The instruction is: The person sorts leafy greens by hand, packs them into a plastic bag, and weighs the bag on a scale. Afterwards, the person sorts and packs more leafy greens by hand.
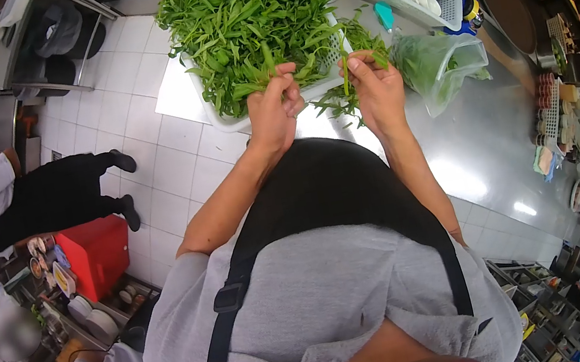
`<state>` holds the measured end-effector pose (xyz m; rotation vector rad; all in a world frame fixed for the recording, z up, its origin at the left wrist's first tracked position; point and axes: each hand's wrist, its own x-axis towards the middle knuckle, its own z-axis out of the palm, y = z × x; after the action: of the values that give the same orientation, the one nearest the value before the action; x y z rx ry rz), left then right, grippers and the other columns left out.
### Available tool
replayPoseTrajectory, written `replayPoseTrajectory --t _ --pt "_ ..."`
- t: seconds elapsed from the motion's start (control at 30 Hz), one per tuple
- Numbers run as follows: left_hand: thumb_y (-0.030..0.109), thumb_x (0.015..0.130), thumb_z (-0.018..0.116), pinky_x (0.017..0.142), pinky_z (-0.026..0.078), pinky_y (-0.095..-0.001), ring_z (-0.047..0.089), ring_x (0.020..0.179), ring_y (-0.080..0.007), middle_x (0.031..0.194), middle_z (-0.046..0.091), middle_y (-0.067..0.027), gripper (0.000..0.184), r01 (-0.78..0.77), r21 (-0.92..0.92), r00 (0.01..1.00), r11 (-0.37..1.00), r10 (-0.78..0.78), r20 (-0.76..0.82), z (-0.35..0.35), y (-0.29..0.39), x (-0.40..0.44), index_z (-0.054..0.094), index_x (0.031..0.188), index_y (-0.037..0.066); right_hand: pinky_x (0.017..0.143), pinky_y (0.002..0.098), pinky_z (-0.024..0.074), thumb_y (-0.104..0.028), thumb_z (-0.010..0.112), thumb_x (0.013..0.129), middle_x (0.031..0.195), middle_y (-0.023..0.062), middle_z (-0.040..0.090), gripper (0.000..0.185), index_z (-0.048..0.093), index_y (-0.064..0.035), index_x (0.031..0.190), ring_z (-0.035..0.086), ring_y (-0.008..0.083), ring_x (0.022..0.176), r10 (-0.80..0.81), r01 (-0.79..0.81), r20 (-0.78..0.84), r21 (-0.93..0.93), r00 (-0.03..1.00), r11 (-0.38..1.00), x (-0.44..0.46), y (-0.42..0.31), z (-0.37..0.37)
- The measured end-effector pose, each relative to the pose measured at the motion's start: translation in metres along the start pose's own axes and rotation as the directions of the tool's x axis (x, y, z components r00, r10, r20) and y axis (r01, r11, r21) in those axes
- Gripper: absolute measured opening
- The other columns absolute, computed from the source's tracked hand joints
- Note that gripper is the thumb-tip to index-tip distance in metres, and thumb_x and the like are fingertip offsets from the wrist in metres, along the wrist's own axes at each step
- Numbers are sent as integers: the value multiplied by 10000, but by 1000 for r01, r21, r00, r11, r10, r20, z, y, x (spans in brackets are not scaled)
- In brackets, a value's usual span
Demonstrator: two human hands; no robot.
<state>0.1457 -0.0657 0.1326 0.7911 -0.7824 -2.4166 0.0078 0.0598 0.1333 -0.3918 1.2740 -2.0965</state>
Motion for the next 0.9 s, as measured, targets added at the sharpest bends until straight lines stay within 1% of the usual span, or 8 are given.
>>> replayPoseTrajectory --t 0.17,0.27,0.5,0.6,0.63,0.73,0.87,0.9 --pt "63 900 721 507 288 -223 387 585 -40 819 594 -4 225 16 80 991 997 -26 129 6 -2 2 650 1101 -7 811 299 479 -92 682 958 963 78 703 106 681 -15 1031 626 154 841 193 -213 117 188 974 959 2 -2 -3" --pt "64 885 773 502 284 -221 398 588 -27 860 626 12 220 -32 167 980 985 -2 200 16 -8 4 668 1070 10 831 289 486 -61 691 945 960 65 698 92 671 -8 1017 623 130 864 229 -242 136 81 964 967 5 3 -4" --pt "57 904 755 489 265 -220 369 565 -31 817 600 47 161 -188 115 982 975 184 46 10 -3 14 652 1027 48 735 254 500 -13 674 922 896 45 706 86 680 5 1006 621 91 810 -120 44 -145 -442 982 896 3 2 -4" --pt "115 959 636 531 326 -244 409 599 -57 839 586 11 92 -271 46 960 961 274 -59 -27 35 19 639 1012 39 740 277 506 -1 682 900 906 52 714 170 700 -9 1069 636 121 812 -20 -86 -123 -787 992 611 16 -9 -39" --pt "141 972 590 551 349 -255 428 625 -71 852 581 -8 115 -316 42 944 948 318 -91 -35 54 17 634 1000 38 793 352 539 -20 693 864 979 131 722 267 708 -24 1130 694 217 852 -167 107 73 -973 983 204 14 -16 -45" --pt "189 974 487 593 352 -260 426 676 -119 834 532 -50 138 -419 -40 907 907 416 -63 -65 91 10 534 924 70 820 402 535 -26 696 856 1022 151 711 264 716 -20 1120 687 293 903 -254 106 49 -971 966 214 13 -27 -26" --pt "200 987 440 595 345 -278 419 675 -149 790 505 -63 137 -409 -39 912 912 407 -47 -86 97 5 490 944 80 794 390 536 -76 690 879 937 156 713 174 740 -3 1029 692 294 850 92 281 348 -865 933 416 33 -19 18" --pt "198 989 437 597 347 -283 420 675 -153 784 497 -61 135 -390 -42 920 920 388 -57 -84 93 3 488 950 80 786 386 536 -98 698 870 913 149 716 168 752 -6 999 690 302 825 195 328 404 -885 894 330 43 -7 24"
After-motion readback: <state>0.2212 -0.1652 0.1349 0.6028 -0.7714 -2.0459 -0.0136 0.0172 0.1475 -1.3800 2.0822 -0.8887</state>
